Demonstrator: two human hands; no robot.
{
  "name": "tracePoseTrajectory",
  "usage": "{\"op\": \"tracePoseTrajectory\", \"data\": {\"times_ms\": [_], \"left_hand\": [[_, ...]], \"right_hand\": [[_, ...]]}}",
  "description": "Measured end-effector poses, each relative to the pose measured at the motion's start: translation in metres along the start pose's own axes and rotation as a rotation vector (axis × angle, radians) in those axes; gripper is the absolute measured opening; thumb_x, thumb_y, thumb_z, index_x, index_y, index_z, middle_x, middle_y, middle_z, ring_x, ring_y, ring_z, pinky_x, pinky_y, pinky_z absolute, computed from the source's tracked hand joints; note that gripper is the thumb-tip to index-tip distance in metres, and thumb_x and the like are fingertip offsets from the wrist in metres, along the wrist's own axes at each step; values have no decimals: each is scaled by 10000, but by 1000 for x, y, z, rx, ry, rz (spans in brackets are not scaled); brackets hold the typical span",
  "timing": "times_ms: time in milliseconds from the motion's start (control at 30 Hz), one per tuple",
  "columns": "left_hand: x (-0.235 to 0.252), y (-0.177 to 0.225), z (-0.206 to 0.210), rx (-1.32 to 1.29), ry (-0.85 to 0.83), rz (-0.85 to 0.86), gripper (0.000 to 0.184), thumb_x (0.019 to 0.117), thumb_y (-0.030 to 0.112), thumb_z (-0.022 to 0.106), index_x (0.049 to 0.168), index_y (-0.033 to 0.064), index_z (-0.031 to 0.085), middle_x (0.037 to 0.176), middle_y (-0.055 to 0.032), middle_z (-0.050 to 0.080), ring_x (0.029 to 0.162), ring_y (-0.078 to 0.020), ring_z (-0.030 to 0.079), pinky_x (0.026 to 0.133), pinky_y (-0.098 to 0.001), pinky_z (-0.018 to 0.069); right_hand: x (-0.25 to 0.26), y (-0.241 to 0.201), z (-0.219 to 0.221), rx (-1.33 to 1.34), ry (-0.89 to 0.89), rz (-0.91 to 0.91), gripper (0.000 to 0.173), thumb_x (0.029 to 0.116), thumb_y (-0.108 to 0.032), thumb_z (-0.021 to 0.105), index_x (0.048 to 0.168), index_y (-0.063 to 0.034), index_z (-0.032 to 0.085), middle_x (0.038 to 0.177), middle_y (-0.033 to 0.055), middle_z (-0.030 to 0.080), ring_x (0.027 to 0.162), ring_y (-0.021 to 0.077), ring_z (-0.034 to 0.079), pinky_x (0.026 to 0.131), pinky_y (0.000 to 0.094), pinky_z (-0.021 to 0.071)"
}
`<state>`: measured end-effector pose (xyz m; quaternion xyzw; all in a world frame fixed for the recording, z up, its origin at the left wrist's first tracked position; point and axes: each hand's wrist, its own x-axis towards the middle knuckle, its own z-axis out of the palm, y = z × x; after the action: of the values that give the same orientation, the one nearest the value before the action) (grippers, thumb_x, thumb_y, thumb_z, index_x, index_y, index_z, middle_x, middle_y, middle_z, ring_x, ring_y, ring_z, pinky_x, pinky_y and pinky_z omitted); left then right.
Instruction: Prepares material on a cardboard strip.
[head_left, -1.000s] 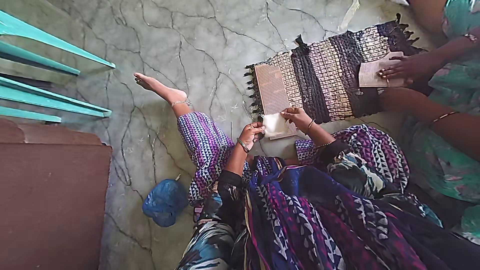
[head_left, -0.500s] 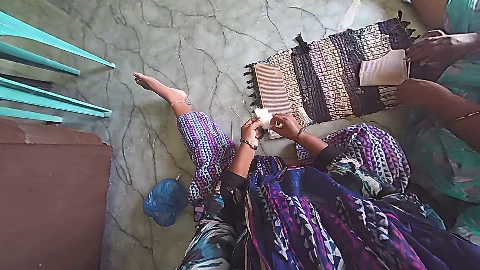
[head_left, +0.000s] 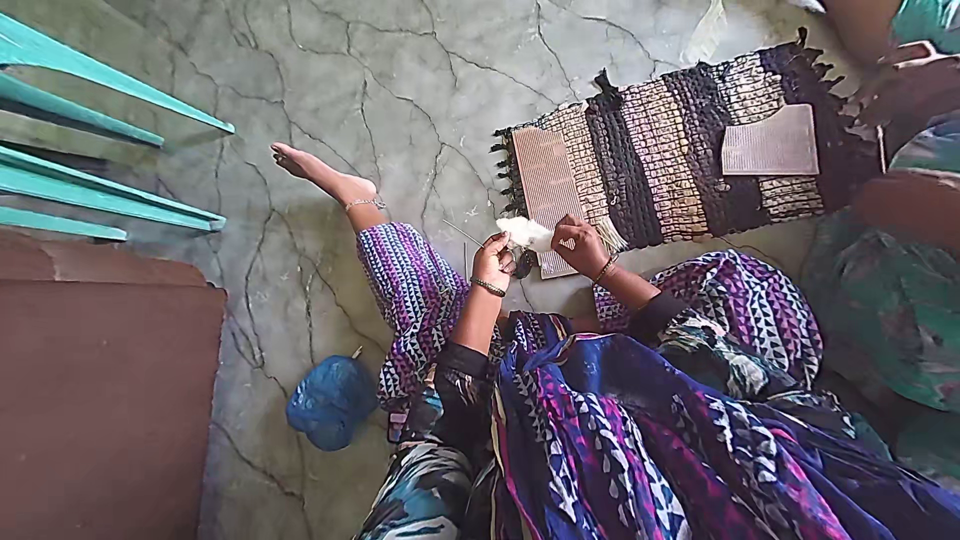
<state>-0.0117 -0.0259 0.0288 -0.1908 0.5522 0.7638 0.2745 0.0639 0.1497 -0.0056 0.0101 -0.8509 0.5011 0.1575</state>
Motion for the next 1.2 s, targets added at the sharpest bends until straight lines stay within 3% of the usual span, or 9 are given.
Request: {"op": "tracePoseTrajectory", "data": {"times_ms": [100, 200, 633, 733, 800, 867, 967, 1067, 1200], "left_hand": [[2, -1, -3, -21, -42, -9, 192, 1092, 122, 439, 956, 113, 575, 590, 71, 451, 392, 0, 303, 381, -141, 286], [3, 1, -9, -38, -97, 30, 259, 1095, 121, 389, 897, 139, 555, 552, 83, 440, 385, 5, 319, 385, -140, 292], [11, 6, -32, -28, -278, 49, 399, 1007, 107, 233, 837, 144, 591, 540, 63, 520, 387, -2, 392, 383, -152, 320], [9, 3, -31, 5, -304, 47, 380, 989, 103, 248, 857, 144, 602, 549, 64, 526, 398, 4, 393, 390, -149, 319], [7, 1, -28, 24, -329, 42, 364, 981, 95, 259, 847, 144, 594, 557, 67, 529, 406, 4, 396, 398, -150, 324], [3, 0, -25, 35, -363, 31, 345, 973, 85, 274, 858, 137, 595, 572, 63, 540, 412, 5, 405, 399, -148, 335], [0, -2, -21, 49, -407, 10, 344, 952, 80, 290, 845, 148, 610, 573, 68, 541, 414, 9, 406, 402, -147, 338], [-3, -1, -18, 82, -400, -14, 328, 941, 66, 305, 891, 145, 618, 592, 71, 554, 422, 10, 414, 406, -146, 348], [-2, 2, -19, 84, -369, -21, 354, 967, 72, 285, 876, 138, 621, 578, 68, 554, 410, 11, 412, 396, -142, 346]], "right_hand": [[3, 6, -5, 153, 3, 83, 44, 838, 46, 669, 827, 88, 667, 844, 175, 627, 779, 199, 570, 703, 338, 458], [4, 16, -13, 329, -42, 171, 77, 836, 89, 604, 766, 57, 612, 926, 108, 638, 892, 91, 581, 772, 251, 475], [12, 11, -38, 844, -162, 633, 317, 1018, -65, 262, 864, -128, 532, 712, -58, 630, 622, 59, 622, 623, 265, 554], [12, 10, -30, 706, -193, 682, 212, 1089, -218, 374, 1206, -99, 505, 1011, 37, 661, 852, 145, 670, 742, 359, 574], [11, 10, -23, 511, -224, 615, 599, 991, -161, 624, 1508, -7, 364, 1444, 207, 540, 1213, 271, 600, 983, 424, 505], [8, 16, -14, 419, -254, 522, 814, 890, -168, 763, 1558, 19, 338, 1561, 255, 441, 1368, 347, 514, 1087, 463, 453], [5, 11, -10, 486, -302, 479, 573, 904, -66, 741, 1422, 51, 525, 1455, 214, 552, 1287, 249, 575, 1042, 382, 497], [2, 10, -5, 627, -241, 465, 85, 918, 75, 640, 976, 17, 661, 918, 10, 692, 855, 23, 636, 828, 231, 535], [6, 11, -19, 793, -220, 510, 216, 983, 42, 538, 835, -96, 613, 700, -86, 650, 667, 1, 625, 690, 215, 550]]}}
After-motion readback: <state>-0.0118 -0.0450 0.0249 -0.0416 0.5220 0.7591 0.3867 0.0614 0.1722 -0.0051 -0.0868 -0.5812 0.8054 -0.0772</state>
